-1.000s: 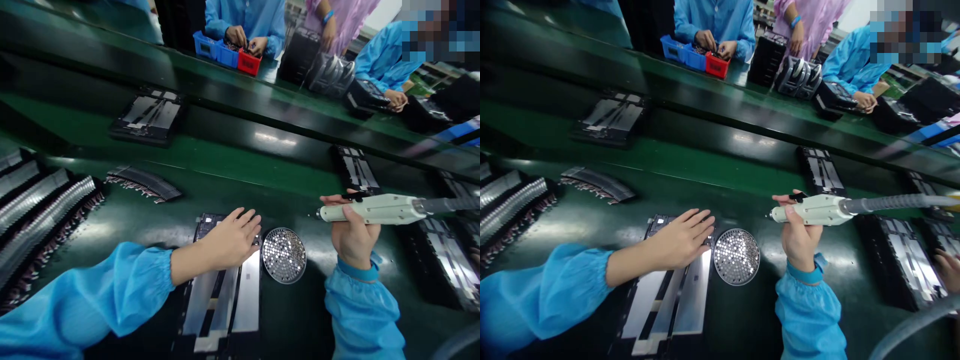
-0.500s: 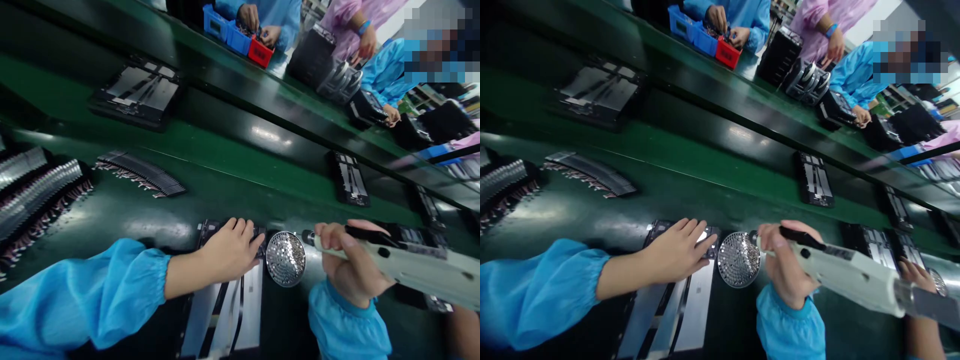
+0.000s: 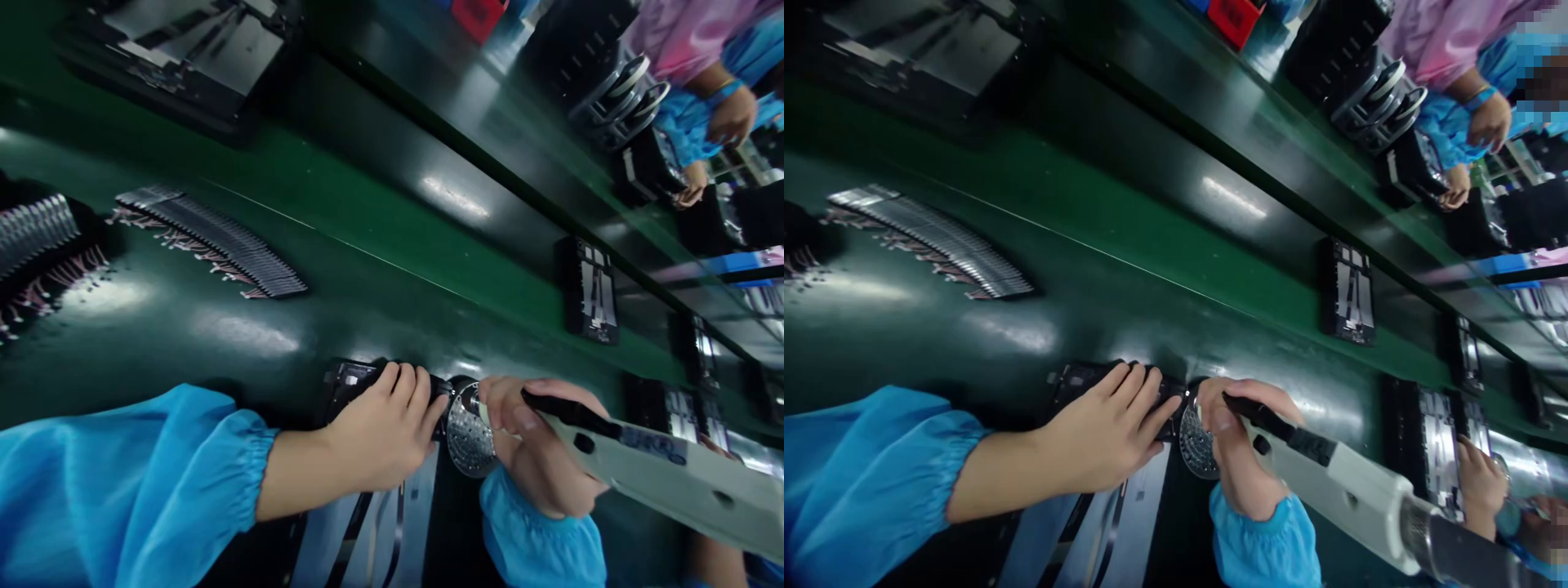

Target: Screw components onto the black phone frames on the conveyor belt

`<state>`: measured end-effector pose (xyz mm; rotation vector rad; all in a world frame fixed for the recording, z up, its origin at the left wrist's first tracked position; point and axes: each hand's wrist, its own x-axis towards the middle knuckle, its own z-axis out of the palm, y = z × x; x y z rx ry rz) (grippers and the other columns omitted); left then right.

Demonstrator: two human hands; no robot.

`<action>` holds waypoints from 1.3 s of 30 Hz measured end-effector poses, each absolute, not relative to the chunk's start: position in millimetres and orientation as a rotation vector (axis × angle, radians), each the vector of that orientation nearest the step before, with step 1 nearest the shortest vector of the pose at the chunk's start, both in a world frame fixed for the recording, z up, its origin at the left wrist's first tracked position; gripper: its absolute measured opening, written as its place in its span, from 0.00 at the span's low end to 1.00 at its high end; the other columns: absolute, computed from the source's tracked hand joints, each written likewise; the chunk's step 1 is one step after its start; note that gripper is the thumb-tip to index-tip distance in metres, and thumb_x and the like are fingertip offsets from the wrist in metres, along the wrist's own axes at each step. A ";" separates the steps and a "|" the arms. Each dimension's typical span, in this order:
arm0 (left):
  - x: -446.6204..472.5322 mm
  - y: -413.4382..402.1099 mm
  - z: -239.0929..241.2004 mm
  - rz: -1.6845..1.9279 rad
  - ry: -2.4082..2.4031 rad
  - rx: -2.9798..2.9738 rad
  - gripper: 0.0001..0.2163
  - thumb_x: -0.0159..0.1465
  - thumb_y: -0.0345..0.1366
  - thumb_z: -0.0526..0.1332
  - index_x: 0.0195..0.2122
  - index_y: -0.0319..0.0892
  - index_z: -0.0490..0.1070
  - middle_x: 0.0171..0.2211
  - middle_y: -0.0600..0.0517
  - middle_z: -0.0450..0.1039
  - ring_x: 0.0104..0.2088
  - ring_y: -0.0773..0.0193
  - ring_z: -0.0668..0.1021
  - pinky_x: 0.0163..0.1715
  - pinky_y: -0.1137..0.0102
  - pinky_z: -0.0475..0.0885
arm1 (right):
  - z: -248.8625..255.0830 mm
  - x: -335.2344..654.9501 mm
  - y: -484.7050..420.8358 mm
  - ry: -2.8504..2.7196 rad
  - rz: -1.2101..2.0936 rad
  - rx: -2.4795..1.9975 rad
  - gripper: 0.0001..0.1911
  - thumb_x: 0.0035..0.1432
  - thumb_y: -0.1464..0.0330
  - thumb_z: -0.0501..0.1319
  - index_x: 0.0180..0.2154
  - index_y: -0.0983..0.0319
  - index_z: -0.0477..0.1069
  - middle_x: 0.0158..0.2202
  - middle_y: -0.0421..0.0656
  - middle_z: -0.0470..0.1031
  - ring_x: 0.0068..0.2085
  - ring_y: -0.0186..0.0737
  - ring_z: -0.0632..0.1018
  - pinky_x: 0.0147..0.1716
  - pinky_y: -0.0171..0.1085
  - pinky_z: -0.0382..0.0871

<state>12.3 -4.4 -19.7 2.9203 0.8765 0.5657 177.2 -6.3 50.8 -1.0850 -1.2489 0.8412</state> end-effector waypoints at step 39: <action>11.9 10.3 -4.2 0.281 0.779 2.860 0.25 0.70 0.50 0.51 0.66 0.48 0.64 0.51 0.37 0.74 0.46 0.42 0.77 0.41 0.52 0.71 | 53.1 223.3 -20.0 -1.217 0.698 -1.058 0.15 0.54 0.77 0.61 0.43 0.59 0.75 0.20 0.35 0.68 0.22 0.35 0.70 0.28 0.40 0.67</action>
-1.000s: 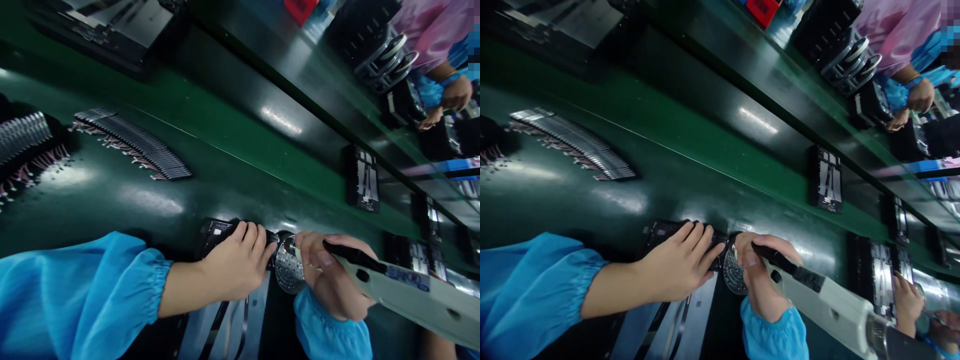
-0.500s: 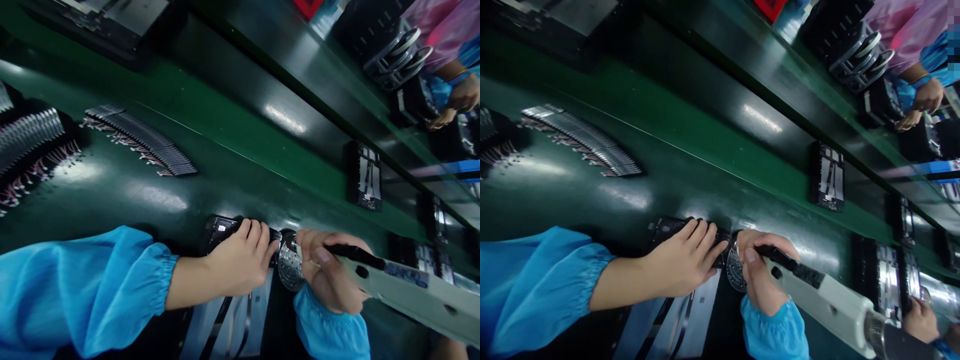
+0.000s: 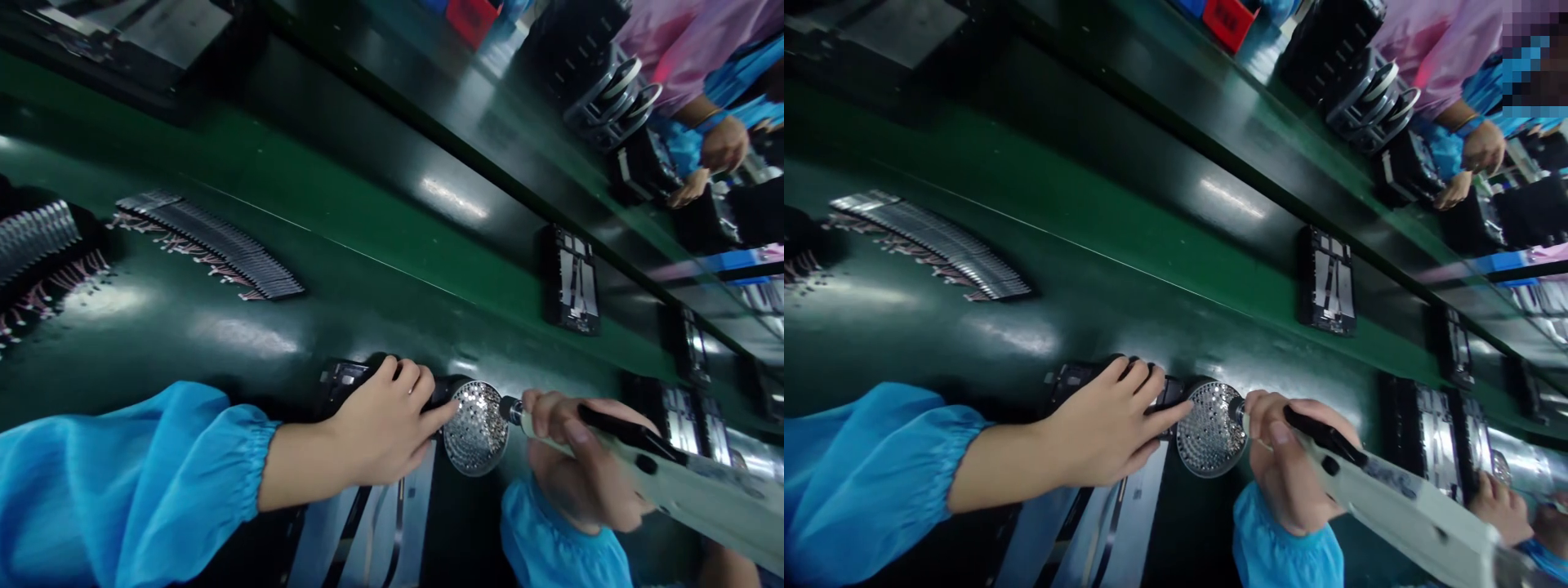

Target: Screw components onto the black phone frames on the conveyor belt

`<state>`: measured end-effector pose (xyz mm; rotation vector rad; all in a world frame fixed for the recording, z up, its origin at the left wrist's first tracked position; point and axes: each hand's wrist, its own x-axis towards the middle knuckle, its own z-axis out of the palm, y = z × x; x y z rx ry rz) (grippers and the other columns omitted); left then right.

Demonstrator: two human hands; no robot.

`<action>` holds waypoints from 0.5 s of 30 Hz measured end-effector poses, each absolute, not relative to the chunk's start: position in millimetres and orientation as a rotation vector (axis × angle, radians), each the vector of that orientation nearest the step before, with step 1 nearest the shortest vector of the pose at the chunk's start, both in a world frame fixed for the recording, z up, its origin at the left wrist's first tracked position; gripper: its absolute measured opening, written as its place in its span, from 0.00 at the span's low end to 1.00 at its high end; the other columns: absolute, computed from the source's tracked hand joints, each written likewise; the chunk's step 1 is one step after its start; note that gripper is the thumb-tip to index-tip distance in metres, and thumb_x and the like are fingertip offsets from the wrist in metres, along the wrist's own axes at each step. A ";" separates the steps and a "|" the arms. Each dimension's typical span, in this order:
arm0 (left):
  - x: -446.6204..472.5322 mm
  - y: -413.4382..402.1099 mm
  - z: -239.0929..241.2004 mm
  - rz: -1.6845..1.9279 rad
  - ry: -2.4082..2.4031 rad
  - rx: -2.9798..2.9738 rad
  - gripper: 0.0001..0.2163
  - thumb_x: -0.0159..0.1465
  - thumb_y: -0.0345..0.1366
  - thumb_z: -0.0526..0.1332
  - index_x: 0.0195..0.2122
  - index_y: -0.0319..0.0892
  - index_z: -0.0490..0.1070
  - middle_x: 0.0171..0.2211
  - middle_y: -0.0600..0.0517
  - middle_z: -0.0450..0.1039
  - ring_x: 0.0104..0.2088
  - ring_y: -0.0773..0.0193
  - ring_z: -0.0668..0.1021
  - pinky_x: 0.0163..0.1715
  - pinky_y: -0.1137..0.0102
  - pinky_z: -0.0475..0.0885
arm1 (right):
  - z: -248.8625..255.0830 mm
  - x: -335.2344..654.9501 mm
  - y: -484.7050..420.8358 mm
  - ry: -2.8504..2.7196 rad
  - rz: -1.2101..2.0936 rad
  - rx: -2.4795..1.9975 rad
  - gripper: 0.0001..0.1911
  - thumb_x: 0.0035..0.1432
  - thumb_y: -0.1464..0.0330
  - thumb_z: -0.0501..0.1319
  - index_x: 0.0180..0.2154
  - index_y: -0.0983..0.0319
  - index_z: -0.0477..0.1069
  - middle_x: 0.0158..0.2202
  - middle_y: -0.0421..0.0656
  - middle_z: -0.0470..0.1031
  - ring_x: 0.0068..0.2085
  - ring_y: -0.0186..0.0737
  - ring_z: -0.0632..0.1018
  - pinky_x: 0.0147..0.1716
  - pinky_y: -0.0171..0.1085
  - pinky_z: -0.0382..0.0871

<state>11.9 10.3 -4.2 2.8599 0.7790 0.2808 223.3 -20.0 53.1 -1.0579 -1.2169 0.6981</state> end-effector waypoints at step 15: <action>11.5 6.2 -2.3 0.323 0.735 2.892 0.23 0.66 0.41 0.55 0.58 0.35 0.70 0.48 0.29 0.75 0.44 0.37 0.80 0.40 0.48 0.75 | 27.4 216.1 -8.8 -1.171 0.654 -1.077 0.15 0.55 0.80 0.59 0.43 0.60 0.74 0.21 0.35 0.69 0.22 0.34 0.71 0.27 0.38 0.69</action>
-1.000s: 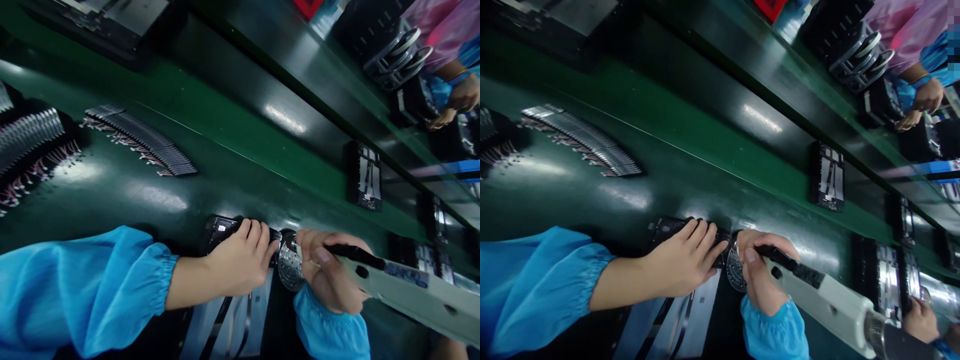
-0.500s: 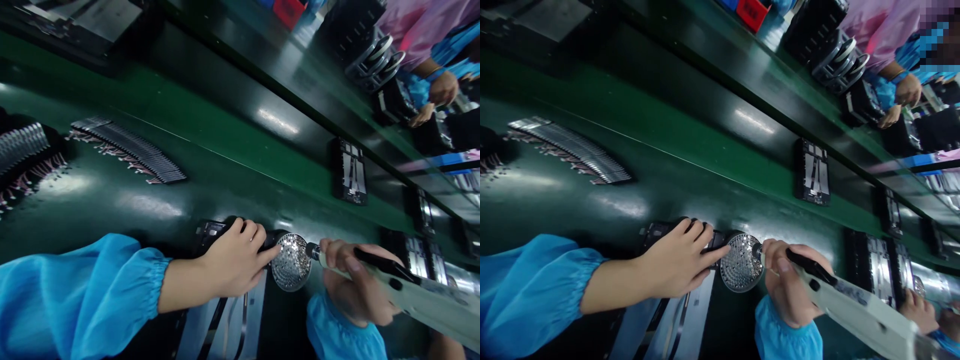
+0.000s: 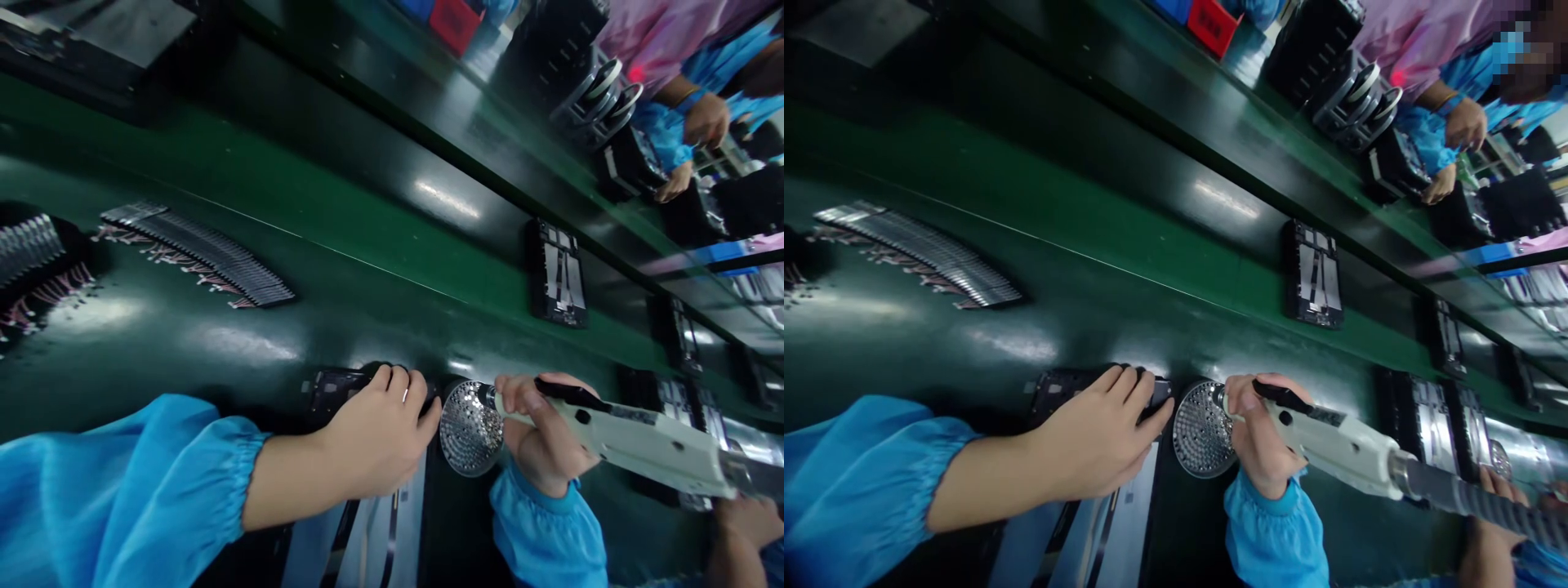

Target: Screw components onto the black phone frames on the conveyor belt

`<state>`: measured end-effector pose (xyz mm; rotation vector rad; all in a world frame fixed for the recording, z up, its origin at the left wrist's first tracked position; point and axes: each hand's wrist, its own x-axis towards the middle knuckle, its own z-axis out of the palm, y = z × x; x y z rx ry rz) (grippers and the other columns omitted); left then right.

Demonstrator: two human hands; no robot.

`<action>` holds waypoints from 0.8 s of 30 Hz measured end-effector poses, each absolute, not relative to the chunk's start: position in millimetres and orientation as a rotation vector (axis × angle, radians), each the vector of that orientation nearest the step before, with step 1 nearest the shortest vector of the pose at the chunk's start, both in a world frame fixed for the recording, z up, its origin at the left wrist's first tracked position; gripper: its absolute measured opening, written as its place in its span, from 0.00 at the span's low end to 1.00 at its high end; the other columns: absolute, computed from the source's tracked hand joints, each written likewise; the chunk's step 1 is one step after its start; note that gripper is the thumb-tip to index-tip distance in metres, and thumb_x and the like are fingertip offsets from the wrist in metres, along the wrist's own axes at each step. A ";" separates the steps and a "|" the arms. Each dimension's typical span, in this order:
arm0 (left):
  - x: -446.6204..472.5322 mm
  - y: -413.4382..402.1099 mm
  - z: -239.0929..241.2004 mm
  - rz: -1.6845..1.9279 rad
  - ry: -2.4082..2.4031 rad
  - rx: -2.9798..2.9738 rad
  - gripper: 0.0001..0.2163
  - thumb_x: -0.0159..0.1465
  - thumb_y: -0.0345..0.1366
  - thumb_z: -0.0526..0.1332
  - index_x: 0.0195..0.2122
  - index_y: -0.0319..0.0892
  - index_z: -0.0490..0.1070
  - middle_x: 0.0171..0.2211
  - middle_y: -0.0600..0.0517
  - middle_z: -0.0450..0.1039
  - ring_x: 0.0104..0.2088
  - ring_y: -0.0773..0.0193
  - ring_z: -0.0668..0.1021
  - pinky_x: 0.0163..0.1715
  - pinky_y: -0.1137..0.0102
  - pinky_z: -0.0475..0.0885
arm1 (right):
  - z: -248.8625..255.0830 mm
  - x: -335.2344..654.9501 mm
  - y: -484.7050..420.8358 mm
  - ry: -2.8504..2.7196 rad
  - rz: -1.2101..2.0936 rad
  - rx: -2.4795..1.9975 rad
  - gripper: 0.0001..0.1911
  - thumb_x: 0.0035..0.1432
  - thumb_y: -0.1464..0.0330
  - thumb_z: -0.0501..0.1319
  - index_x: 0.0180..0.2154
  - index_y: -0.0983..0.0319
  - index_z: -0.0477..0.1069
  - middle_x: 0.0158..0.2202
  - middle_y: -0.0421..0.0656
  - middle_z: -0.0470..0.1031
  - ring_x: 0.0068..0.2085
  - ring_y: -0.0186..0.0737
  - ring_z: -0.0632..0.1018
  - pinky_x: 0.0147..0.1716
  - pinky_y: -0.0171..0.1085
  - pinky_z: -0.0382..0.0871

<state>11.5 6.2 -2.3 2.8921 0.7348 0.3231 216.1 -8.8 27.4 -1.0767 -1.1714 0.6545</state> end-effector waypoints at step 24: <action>9.2 -4.0 5.4 -0.024 0.996 2.823 0.30 0.69 0.47 0.59 0.66 0.33 0.63 0.58 0.28 0.70 0.51 0.33 0.78 0.46 0.45 0.74 | 24.0 221.3 -10.4 -1.160 0.669 -1.107 0.15 0.56 0.77 0.61 0.45 0.59 0.74 0.21 0.35 0.68 0.23 0.35 0.71 0.29 0.41 0.70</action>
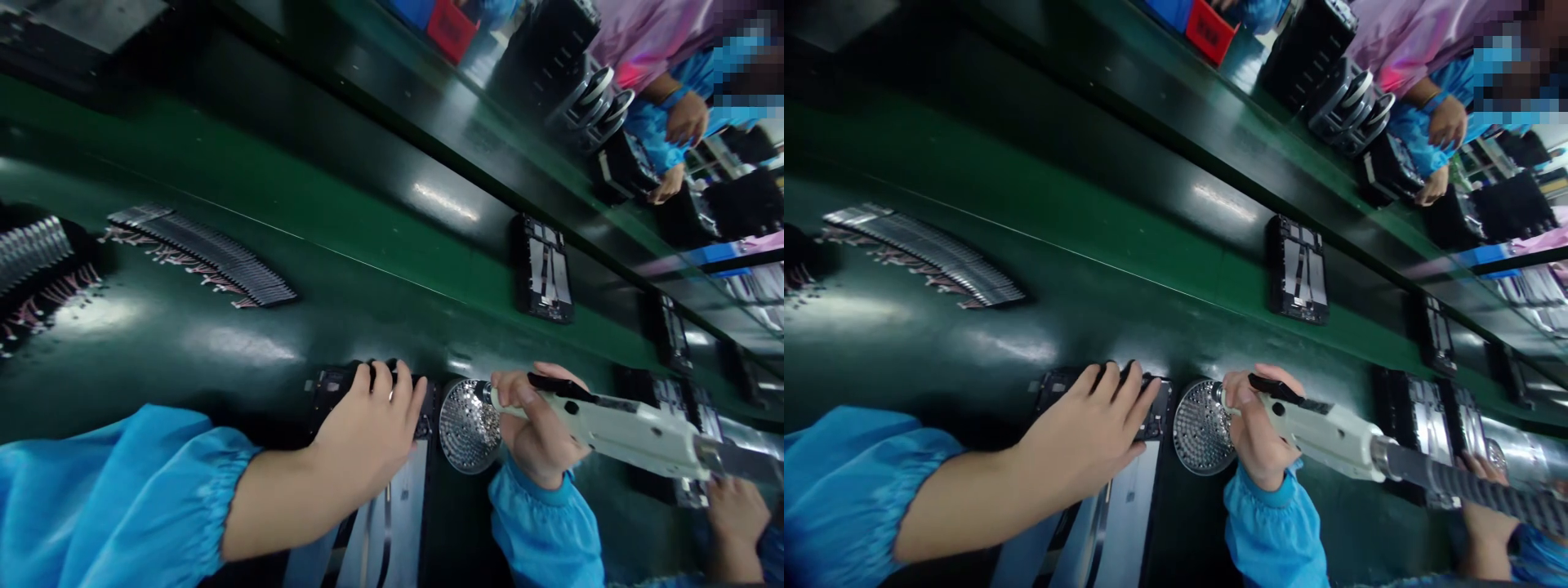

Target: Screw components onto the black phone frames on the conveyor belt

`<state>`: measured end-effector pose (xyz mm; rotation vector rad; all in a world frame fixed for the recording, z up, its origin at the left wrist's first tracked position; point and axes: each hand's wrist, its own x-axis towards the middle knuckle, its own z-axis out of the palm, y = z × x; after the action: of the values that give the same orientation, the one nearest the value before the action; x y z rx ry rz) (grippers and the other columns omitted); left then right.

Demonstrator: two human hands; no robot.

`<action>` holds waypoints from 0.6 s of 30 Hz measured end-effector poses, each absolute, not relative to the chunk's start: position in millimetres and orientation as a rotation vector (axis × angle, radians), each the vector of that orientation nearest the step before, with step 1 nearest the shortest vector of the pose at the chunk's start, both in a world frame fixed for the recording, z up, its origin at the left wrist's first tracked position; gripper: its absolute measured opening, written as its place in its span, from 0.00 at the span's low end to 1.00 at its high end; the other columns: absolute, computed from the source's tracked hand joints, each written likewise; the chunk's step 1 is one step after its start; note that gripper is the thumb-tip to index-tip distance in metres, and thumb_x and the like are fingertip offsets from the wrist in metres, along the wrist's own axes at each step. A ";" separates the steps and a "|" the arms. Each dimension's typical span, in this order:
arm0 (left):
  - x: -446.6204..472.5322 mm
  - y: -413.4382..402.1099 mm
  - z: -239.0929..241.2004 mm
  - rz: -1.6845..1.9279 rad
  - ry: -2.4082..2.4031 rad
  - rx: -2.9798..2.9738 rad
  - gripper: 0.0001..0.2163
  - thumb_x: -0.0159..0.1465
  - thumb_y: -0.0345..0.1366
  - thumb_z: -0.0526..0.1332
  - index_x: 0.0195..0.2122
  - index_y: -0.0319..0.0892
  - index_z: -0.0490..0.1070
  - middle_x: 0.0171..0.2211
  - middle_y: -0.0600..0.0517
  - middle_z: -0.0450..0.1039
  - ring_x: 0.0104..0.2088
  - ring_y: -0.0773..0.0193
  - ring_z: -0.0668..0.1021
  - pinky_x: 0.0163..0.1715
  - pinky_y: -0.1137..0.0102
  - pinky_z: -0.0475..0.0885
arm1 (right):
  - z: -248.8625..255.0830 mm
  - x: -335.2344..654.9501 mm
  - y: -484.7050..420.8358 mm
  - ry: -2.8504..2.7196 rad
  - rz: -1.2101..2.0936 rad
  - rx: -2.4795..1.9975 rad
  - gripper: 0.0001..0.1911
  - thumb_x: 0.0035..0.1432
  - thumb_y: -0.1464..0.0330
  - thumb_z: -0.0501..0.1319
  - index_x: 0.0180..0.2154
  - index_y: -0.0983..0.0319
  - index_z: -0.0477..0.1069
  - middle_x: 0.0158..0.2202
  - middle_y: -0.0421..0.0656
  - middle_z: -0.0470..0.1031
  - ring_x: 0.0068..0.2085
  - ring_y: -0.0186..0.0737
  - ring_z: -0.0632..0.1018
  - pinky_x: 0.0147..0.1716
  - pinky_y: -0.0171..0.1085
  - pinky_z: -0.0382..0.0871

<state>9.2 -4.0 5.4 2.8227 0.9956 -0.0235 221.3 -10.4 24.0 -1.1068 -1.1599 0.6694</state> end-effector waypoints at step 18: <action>14.5 -6.9 6.8 -0.109 1.099 2.731 0.33 0.68 0.54 0.59 0.69 0.41 0.60 0.55 0.33 0.72 0.52 0.36 0.76 0.48 0.46 0.71 | 61.7 162.8 -35.4 -1.346 0.882 -1.151 0.16 0.58 0.79 0.60 0.46 0.59 0.73 0.24 0.37 0.71 0.25 0.36 0.72 0.29 0.44 0.71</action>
<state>14.5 -6.9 6.8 2.7305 1.0989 -0.1086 162.8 -35.4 61.7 -1.1506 -1.3461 0.8819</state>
